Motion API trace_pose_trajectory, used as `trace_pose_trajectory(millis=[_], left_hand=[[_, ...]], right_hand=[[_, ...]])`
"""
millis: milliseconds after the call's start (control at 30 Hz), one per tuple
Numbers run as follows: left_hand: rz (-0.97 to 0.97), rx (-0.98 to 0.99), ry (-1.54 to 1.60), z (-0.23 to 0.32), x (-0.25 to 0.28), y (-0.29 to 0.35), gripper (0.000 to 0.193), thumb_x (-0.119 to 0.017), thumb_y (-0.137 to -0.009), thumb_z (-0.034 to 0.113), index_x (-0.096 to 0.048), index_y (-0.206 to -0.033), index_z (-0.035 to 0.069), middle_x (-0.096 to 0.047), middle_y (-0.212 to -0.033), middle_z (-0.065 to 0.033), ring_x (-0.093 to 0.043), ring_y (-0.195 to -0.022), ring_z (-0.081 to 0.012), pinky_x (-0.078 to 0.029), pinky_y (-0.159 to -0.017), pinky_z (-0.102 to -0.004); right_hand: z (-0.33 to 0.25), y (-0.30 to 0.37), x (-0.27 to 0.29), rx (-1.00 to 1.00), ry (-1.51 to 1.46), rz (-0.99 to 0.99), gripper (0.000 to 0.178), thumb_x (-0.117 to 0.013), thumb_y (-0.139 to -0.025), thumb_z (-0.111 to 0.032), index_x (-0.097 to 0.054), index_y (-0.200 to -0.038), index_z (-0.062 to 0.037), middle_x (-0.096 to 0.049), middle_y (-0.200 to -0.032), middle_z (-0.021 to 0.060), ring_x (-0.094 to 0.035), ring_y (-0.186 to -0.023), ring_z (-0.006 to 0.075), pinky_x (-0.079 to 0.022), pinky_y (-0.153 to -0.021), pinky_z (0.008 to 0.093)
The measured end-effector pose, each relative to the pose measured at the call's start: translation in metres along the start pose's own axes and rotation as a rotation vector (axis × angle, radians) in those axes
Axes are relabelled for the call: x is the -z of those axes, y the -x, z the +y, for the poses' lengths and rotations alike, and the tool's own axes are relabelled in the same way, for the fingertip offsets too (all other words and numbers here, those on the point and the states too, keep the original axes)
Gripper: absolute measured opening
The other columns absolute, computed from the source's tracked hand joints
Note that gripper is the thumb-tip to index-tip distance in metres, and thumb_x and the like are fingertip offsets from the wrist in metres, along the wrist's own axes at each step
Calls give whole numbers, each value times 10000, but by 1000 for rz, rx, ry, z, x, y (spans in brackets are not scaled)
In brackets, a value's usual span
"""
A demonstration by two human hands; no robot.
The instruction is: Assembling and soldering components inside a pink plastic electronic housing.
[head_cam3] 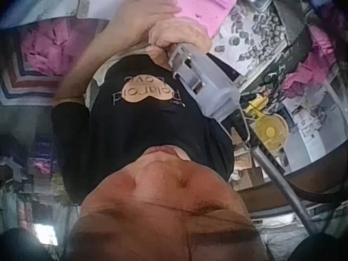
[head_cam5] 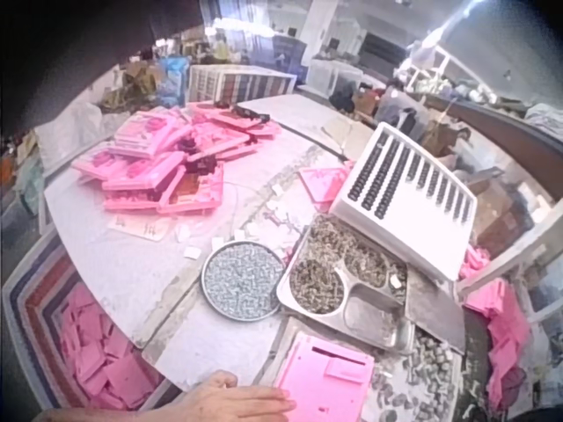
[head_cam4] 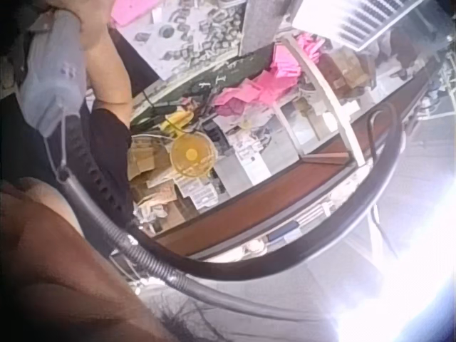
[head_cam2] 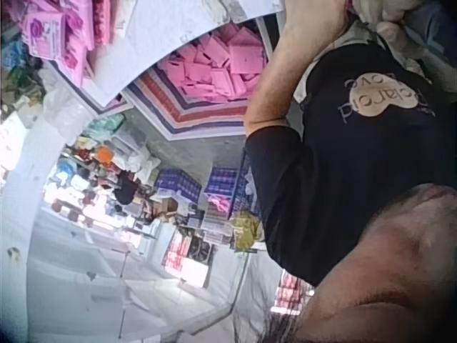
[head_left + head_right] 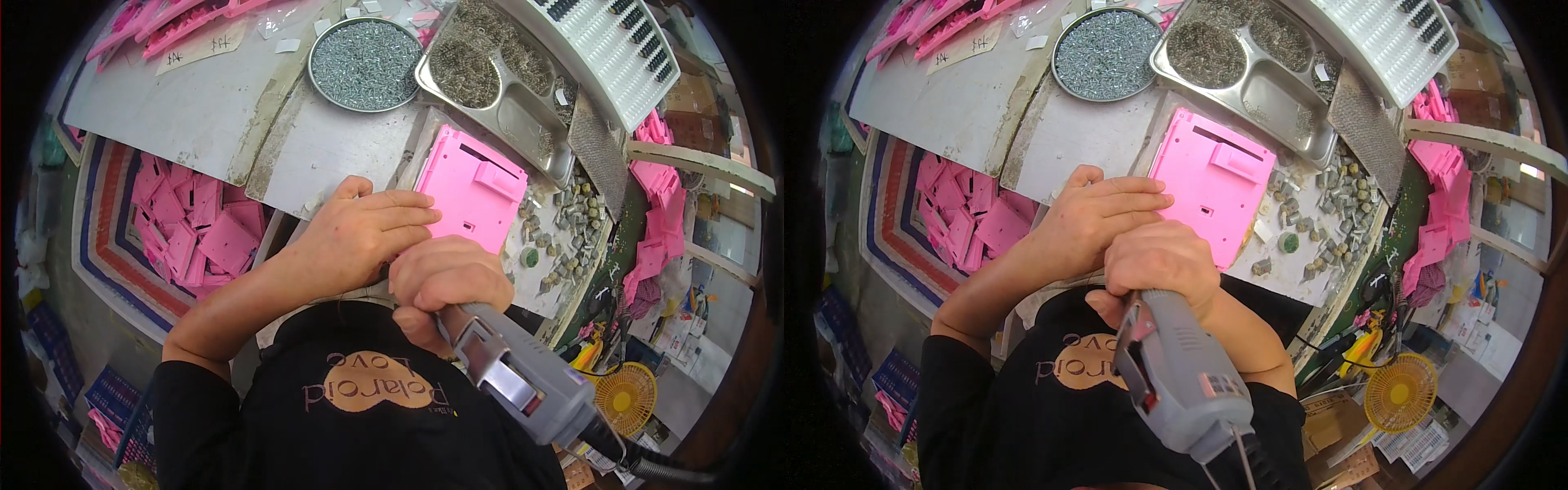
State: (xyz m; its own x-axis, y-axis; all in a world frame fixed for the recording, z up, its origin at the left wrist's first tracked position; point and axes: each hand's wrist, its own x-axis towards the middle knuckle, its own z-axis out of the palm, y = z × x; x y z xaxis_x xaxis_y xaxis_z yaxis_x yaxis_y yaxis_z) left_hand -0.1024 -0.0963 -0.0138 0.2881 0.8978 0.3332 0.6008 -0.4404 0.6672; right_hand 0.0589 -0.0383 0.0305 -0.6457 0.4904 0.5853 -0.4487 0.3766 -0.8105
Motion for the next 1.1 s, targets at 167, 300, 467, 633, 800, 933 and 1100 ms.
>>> trace_pose_trajectory(millis=[167, 300, 467, 633, 800, 933, 1100], left_hand=[[-43, -14, -54, 10, 2, -23, 292, -691, -811, 97, -718, -1101, 86, -696, -1302, -38, -641, -1180, -225, -428, -888, -410], [-37, -70, -52, 28, -11, -53, 388, -725, -781, 95, -709, -1166, 54, -674, -1319, -49, -613, -1068, -295, -469, -908, -411], [-59, -99, -203, 30, -45, -70, 399, -750, -778, 146, -726, -1172, 92, -674, -1328, -15, -577, -1004, -259, -458, -875, -388], [-52, -76, -255, 30, -46, -70, 356, -752, -788, 163, -750, -1140, 119, -680, -1310, 23, -581, -971, -213, -425, -826, -380], [-72, -69, -250, 34, -45, -71, 351, -751, -791, 165, -752, -1139, 125, -683, -1306, 30, -579, -963, -208, -420, -826, -383], [-66, -50, -249, 32, -48, -68, 359, -754, -791, 170, -750, -1148, 126, -693, -1276, 30, -585, -963, -203, -422, -823, -387], [-16, -6, -111, 21, -42, -83, 351, -764, -790, 196, -741, -1129, 108, -655, -1300, -40, -578, -1078, -255, -420, -898, -438]], right_hand=[[-32, 5, 50, -105, -129, 177, 291, -776, -903, -104, -557, -1091, -69, -588, -655, 53, -569, -531, 198, -516, -540, 356], [-62, 15, 109, 12, -82, 412, 304, -714, -978, -193, -507, -1174, -89, -516, -635, 20, -480, -530, 144, -473, -558, 335], [-27, 40, 121, -33, 53, 603, 217, -637, -1007, -134, -496, -1162, -80, -471, -648, 12, -454, -545, 130, -470, -580, 339], [-8, 36, 132, 9, 156, 539, 192, -634, -1011, -105, -476, -1115, -71, -452, -638, 17, -443, -525, 138, -467, -577, 351], [-4, 42, 135, -78, 396, 412, 201, -642, -1000, -72, -450, -1058, -85, -449, -627, 24, -458, -521, 137, -429, -528, 324], [-29, 58, 115, -179, 64, 420, 200, -682, -973, -94, -489, -1024, -76, -504, -636, 34, -458, -521, 144, -424, -521, 328], [-39, 64, 101, -193, -11, 502, 248, -724, -942, -100, -510, -1063, -62, -553, -676, 56, -525, -564, 162, -473, -554, 335]])
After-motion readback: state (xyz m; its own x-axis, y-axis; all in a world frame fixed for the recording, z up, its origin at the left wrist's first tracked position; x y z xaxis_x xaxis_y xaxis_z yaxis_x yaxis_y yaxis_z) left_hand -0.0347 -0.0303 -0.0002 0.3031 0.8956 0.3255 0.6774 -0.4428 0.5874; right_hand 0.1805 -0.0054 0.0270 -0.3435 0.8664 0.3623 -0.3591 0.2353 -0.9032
